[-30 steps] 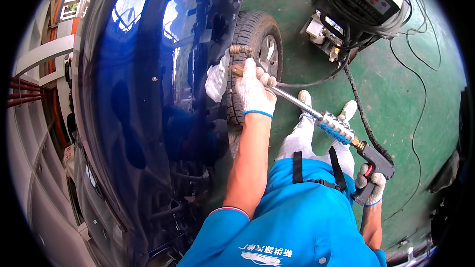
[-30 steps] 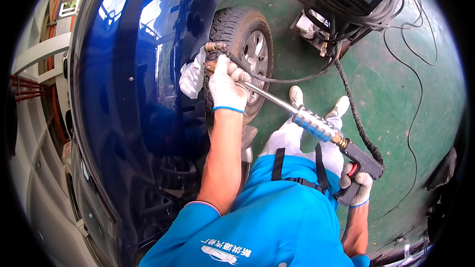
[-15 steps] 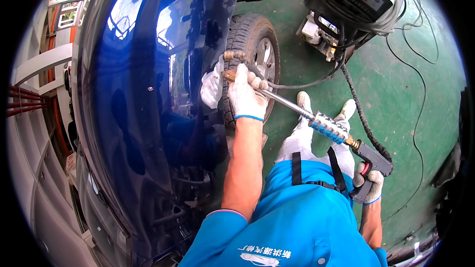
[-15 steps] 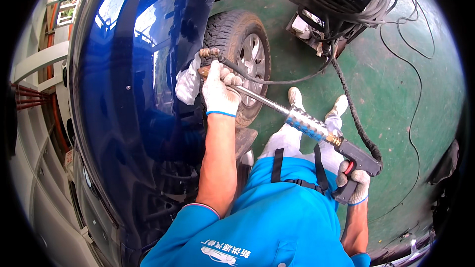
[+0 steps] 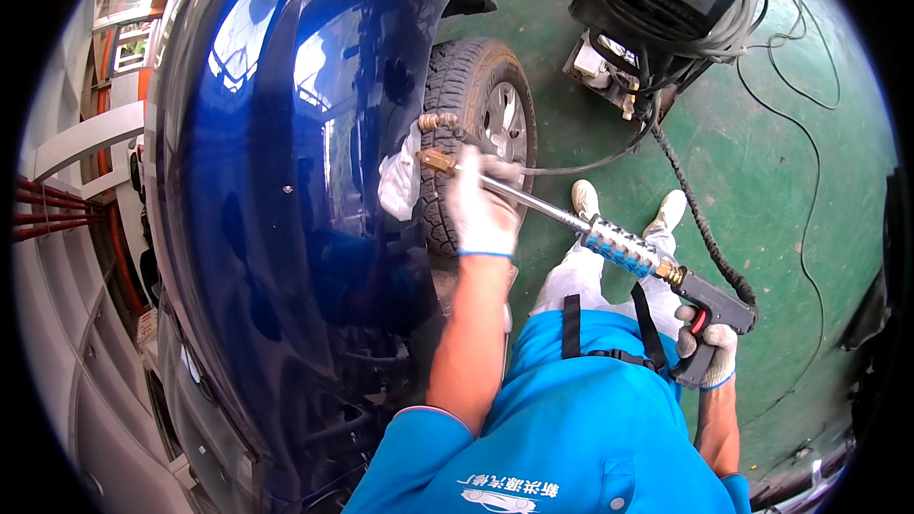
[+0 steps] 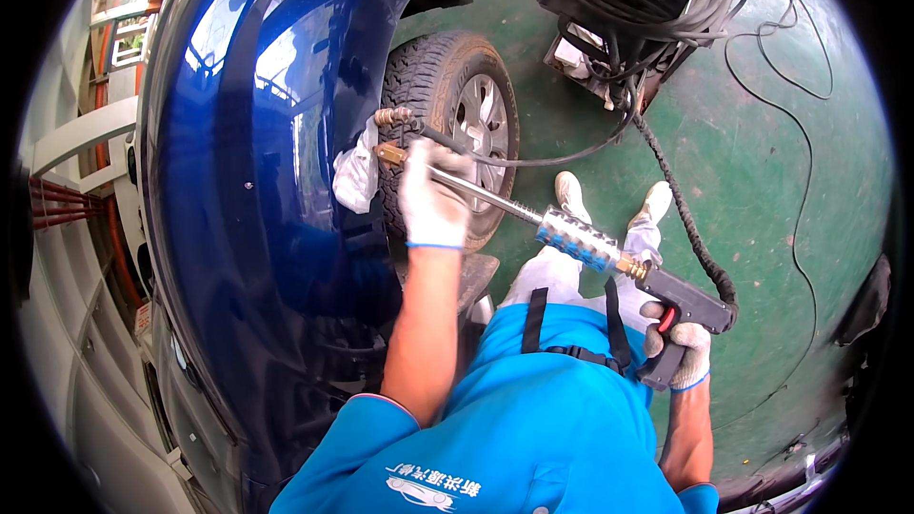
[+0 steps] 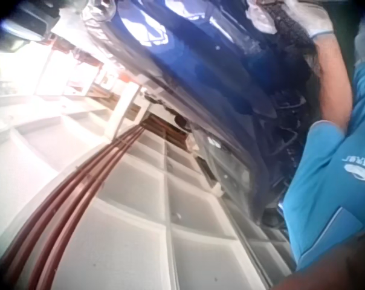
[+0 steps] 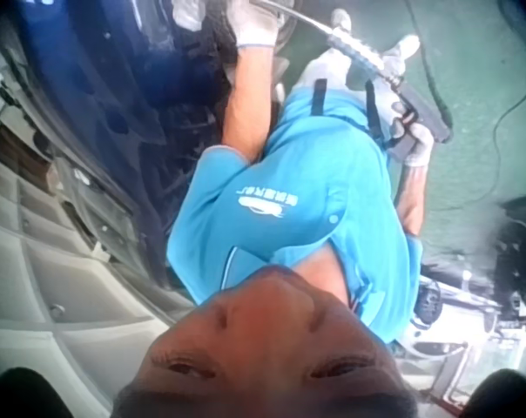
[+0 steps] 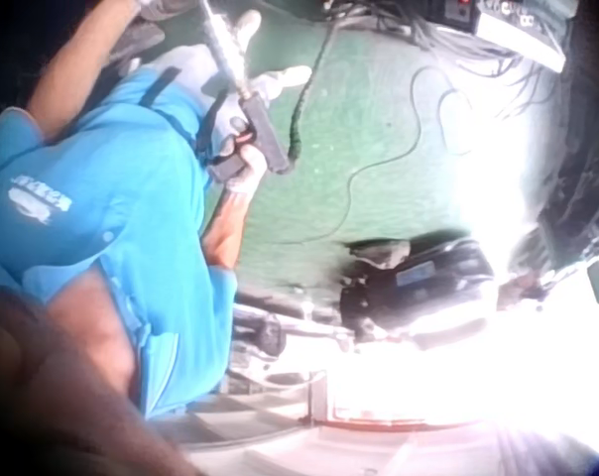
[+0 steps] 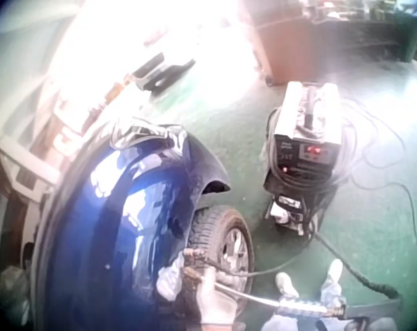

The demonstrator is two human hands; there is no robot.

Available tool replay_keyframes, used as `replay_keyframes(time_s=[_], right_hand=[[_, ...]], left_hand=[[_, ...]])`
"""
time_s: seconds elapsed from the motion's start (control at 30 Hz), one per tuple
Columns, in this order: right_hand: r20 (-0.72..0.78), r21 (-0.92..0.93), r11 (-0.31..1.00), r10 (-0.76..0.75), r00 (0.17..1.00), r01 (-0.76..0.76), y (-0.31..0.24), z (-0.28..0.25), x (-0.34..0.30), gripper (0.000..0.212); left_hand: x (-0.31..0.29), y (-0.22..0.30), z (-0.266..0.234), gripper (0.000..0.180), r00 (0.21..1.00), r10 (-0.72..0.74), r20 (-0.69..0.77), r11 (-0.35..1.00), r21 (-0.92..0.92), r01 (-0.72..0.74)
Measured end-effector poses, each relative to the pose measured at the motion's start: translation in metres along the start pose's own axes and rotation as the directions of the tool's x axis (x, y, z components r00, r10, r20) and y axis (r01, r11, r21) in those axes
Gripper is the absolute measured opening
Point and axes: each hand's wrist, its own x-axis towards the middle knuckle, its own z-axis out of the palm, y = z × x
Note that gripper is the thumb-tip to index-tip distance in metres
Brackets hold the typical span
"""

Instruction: The person prepares a welding machine and then welds a specific spot on the front fender of a blue car. The person uses a welding torch to apply heat and filler to the metal surface, generating sparks during the process.

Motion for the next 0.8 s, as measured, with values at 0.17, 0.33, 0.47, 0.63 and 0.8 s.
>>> replay_keyframes(time_s=[0.17, 0.33, 0.47, 0.63, 0.8], right_hand=[[-0.015, 0.011, 1.000, 0.018, 1.000, -0.018, -0.003, -0.003, 0.000, 0.065], [0.011, -0.002, 1.000, 0.024, 1.000, -0.023, -0.006, 0.003, 0.001, 0.058], [0.008, -0.005, 0.999, 0.042, 0.999, -0.042, -0.009, -0.004, 0.001, 0.056], [0.011, -0.029, 0.999, 0.020, 1.000, -0.019, -0.008, -0.006, 0.003, 0.058], [0.011, -0.037, 0.999, 0.037, 0.999, -0.036, -0.012, -0.001, 0.003, 0.058]], left_hand=[[-0.062, -0.100, 0.006, 0.013, 0.937, -0.330, 0.117, 0.944, 0.061, 0.325], [-0.050, -0.049, 0.025, 0.023, 0.944, -0.326, 0.057, 0.938, -0.108, 0.330], [-0.064, -0.097, 0.008, 0.011, 0.947, -0.283, 0.153, 0.959, 0.028, 0.282], [-0.032, -0.083, -0.003, 0.013, 0.886, -0.328, 0.327, 0.898, -0.182, 0.400], [-0.058, -0.100, -0.002, 0.009, 0.919, -0.290, 0.269, 0.957, 0.080, 0.278]])
